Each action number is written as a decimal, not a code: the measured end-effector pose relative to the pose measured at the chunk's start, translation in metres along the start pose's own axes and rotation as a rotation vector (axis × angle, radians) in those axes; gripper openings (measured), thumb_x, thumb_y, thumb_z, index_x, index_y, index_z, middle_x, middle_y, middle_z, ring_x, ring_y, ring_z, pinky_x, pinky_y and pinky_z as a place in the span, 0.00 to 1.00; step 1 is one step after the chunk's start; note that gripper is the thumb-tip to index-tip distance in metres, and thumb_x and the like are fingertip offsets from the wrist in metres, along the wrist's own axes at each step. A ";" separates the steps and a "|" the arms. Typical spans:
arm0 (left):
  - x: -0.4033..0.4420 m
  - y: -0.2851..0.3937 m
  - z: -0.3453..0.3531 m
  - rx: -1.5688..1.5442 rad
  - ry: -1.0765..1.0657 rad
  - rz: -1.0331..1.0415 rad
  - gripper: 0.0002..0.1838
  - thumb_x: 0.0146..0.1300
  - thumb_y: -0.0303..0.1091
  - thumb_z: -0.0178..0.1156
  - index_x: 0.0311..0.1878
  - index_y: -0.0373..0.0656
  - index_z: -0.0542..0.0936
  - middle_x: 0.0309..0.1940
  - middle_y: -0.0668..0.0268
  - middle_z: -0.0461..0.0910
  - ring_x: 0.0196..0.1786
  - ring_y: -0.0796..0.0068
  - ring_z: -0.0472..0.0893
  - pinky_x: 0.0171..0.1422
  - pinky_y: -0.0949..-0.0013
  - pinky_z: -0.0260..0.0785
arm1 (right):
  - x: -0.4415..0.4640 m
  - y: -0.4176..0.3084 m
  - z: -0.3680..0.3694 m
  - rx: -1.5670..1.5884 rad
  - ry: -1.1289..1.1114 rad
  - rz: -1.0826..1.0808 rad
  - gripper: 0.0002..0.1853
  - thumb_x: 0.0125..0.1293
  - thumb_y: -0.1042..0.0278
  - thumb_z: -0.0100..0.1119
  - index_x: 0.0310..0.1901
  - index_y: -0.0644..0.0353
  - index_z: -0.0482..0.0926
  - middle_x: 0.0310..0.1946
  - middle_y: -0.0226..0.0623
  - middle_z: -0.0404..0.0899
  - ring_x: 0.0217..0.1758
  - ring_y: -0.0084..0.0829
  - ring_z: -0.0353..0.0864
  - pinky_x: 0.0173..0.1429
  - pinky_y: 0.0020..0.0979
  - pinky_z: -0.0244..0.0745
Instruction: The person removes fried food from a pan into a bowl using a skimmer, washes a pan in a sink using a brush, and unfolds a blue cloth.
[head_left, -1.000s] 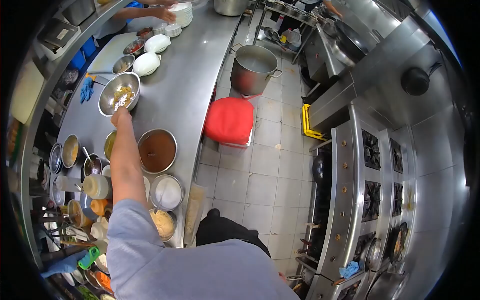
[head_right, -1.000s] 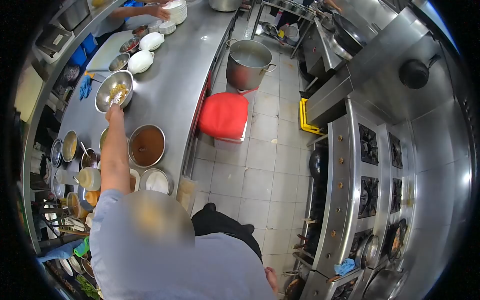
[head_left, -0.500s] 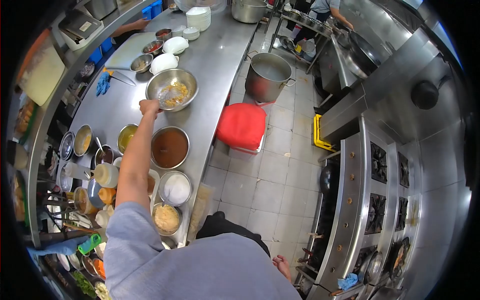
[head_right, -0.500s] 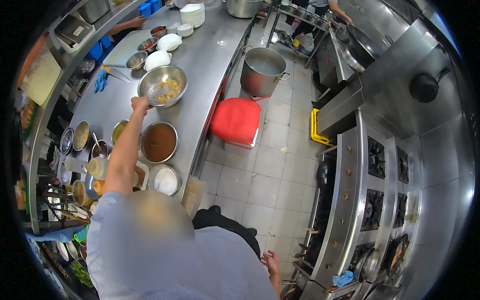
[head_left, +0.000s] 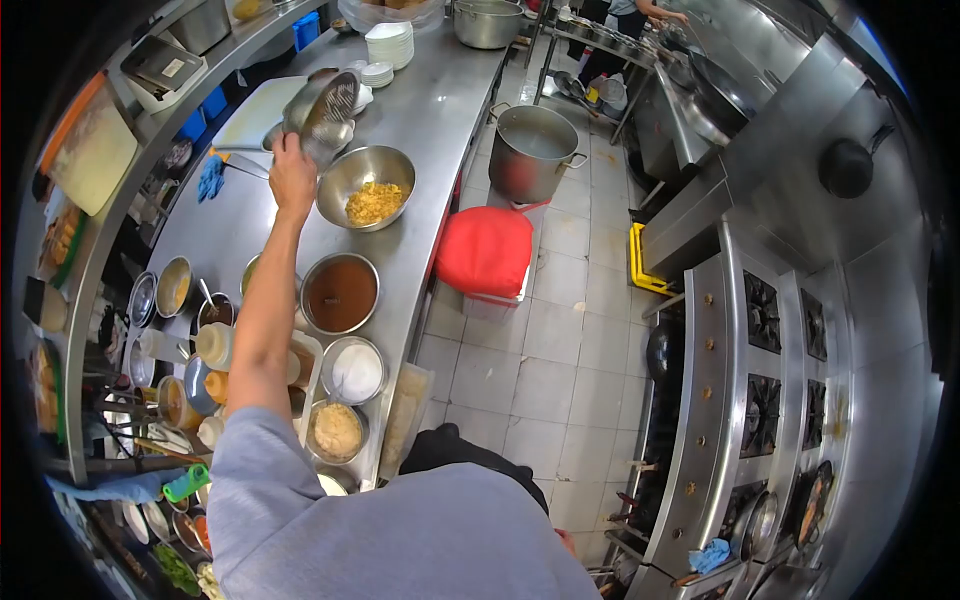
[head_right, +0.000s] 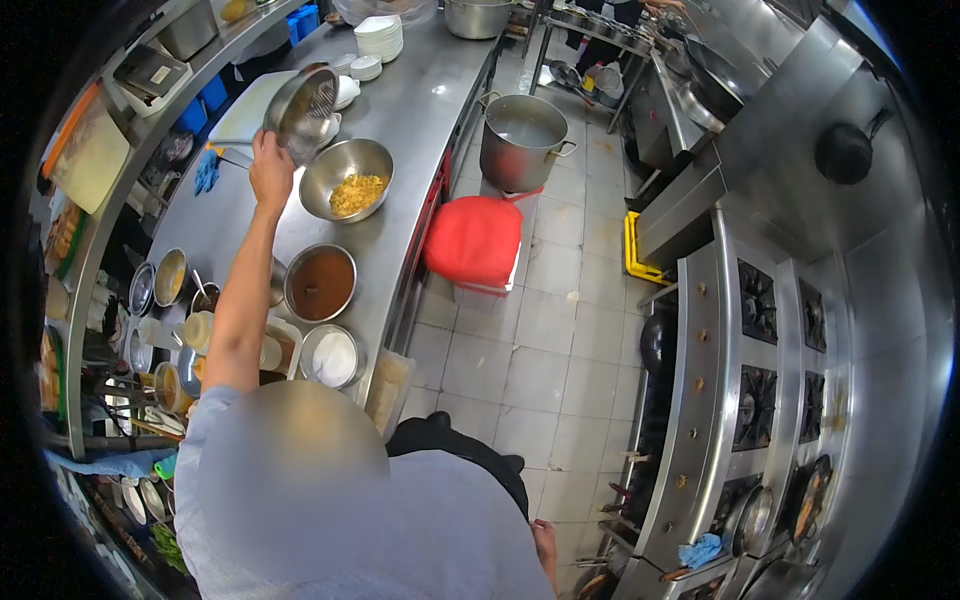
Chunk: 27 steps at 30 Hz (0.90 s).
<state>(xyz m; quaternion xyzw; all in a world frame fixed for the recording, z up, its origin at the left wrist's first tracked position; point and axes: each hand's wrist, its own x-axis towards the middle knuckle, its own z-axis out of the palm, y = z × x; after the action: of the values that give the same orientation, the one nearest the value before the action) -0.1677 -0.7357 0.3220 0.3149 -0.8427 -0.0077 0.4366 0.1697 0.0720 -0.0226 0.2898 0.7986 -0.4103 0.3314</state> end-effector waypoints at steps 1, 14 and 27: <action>-0.007 0.000 -0.002 0.000 -0.001 0.003 0.16 0.56 0.27 0.55 0.48 0.38 0.70 0.57 0.46 0.72 0.42 0.43 0.80 0.45 0.50 0.75 | -0.004 0.000 -0.001 0.076 -0.018 0.011 0.21 0.61 0.63 0.62 0.51 0.68 0.75 0.36 0.42 0.81 0.39 0.31 0.78 0.44 0.31 0.74; -0.033 -0.043 0.056 -0.063 0.107 0.172 0.16 0.56 0.27 0.53 0.49 0.37 0.71 0.54 0.46 0.73 0.28 0.46 0.81 0.35 0.50 0.76 | -0.040 -0.044 -0.014 0.234 -0.041 0.102 0.21 0.60 0.75 0.55 0.56 0.62 0.68 0.40 0.44 0.79 0.36 0.31 0.80 0.33 0.32 0.74; -0.077 -0.041 0.068 -0.490 -0.408 -0.976 0.14 0.49 0.27 0.62 0.36 0.24 0.76 0.31 0.50 0.81 0.23 0.63 0.83 0.23 0.67 0.79 | -0.063 -0.034 -0.008 0.273 -0.011 0.191 0.21 0.62 0.76 0.52 0.58 0.66 0.65 0.42 0.46 0.79 0.36 0.34 0.81 0.33 0.34 0.78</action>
<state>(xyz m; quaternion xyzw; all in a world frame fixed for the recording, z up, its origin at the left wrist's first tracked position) -0.1646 -0.7448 0.2119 0.5486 -0.6409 -0.4633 0.2714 0.1807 0.0495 0.0450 0.4045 0.7024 -0.4833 0.3309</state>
